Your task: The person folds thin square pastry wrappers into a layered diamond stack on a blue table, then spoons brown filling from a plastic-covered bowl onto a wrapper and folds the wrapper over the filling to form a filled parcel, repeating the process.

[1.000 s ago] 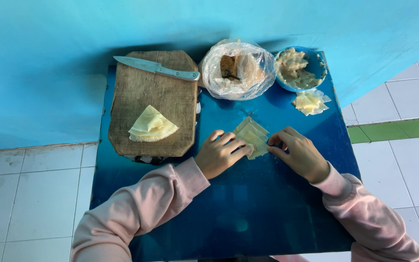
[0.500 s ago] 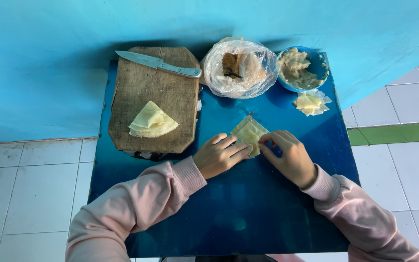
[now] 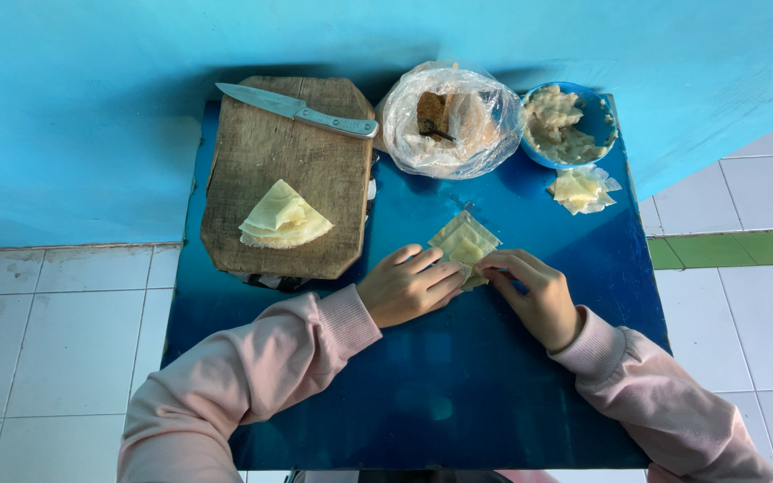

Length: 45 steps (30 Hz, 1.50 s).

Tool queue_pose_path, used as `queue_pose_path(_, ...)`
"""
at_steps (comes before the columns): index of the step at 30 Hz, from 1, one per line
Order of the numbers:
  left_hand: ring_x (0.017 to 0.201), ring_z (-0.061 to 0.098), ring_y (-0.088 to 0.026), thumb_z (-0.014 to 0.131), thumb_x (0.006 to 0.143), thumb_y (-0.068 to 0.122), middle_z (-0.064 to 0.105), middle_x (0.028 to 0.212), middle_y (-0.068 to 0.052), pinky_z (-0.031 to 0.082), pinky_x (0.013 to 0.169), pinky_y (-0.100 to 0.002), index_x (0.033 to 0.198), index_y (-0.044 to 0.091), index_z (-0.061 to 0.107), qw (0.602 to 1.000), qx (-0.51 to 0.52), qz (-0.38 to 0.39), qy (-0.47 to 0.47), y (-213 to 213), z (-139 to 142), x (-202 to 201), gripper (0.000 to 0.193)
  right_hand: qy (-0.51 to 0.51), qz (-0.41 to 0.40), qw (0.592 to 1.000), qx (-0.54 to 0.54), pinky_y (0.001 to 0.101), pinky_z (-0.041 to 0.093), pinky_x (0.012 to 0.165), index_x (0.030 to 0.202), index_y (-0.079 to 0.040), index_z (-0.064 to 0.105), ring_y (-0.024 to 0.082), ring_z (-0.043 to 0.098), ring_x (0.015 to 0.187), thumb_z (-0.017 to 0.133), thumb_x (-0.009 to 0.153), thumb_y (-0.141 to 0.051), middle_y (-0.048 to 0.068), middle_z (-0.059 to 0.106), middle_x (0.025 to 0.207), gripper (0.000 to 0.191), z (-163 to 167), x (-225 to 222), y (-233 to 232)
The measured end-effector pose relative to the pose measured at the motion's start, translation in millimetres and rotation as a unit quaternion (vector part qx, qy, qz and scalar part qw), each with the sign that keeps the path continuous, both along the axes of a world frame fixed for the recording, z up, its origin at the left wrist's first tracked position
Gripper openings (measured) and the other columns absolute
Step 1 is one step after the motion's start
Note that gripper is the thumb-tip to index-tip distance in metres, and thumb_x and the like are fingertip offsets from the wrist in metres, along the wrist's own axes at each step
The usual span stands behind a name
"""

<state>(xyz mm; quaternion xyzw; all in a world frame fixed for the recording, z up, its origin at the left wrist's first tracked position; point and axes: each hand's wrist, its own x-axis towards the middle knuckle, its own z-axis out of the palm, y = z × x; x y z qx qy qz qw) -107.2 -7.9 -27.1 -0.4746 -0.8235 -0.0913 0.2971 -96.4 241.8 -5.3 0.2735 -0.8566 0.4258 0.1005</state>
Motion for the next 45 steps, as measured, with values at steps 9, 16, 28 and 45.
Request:
queue_pose_path(9, 0.113, 0.062, -0.016, 0.071, 0.1, 0.033, 0.071, 0.117, 0.004, 0.042, 0.1, -0.034, 0.113, 0.014, 0.074, 1.0, 0.008, -0.004, 0.011, 1.1, -2.9, -0.7, 0.023, 0.008, 0.008, 1.0, 0.001, 0.028, 0.061, 0.075, 0.105, -0.004, 0.072, 0.021, 0.077, 0.092, 0.074, 0.088, -0.001, 0.009, 0.076, 0.104, 0.018, -3.0, -0.5, -4.3)
queue_pose_path(16, 0.11, 0.063, -0.017, 0.071, 0.1, 0.028, 0.072, 0.116, 0.002, 0.045, 0.097, -0.034, 0.116, 0.012, 0.074, 1.0, 0.012, -0.005, 0.007, 0.2, 1.4, 0.2, 0.023, 0.032, 0.01, 0.999, 0.023, 0.0297, 0.06, 0.074, 0.106, -0.004, 0.071, 0.022, 0.075, 0.087, 0.076, 0.087, -0.004, 0.008, 0.075, 0.099, 0.019, -1.2, 0.3, -9.6)
queue_pose_path(28, 0.113, 0.062, -0.016, 0.071, 0.099, 0.028, 0.07, 0.122, 0.003, 0.044, 0.098, -0.033, 0.12, 0.013, 0.074, 1.0, -0.004, -0.001, -0.003, 1.8, -0.4, 1.1, 0.027, 0.095, 0.029, 0.993, 0.066, 0.0336, 0.059, 0.081, 0.103, -0.006, 0.073, 0.023, 0.072, 0.097, 0.08, 0.082, -0.009, 0.005, 0.077, 0.099, 0.022, -2.7, -6.9, 1.5)
queue_pose_path(45, 0.117, 0.059, -0.014, 0.07, 0.1, 0.035, 0.067, 0.125, 0.006, 0.04, 0.101, -0.032, 0.122, 0.017, 0.074, 0.999, -0.016, -0.008, 0.03, -2.3, 0.6, -3.3, 0.029, 0.111, 0.113, 0.982, 0.107, 0.0372, 0.059, 0.089, 0.111, -0.01, 0.076, 0.028, 0.07, 0.106, 0.075, 0.083, -0.008, 0.008, 0.074, 0.112, 0.029, -6.0, -16.0, 19.7)
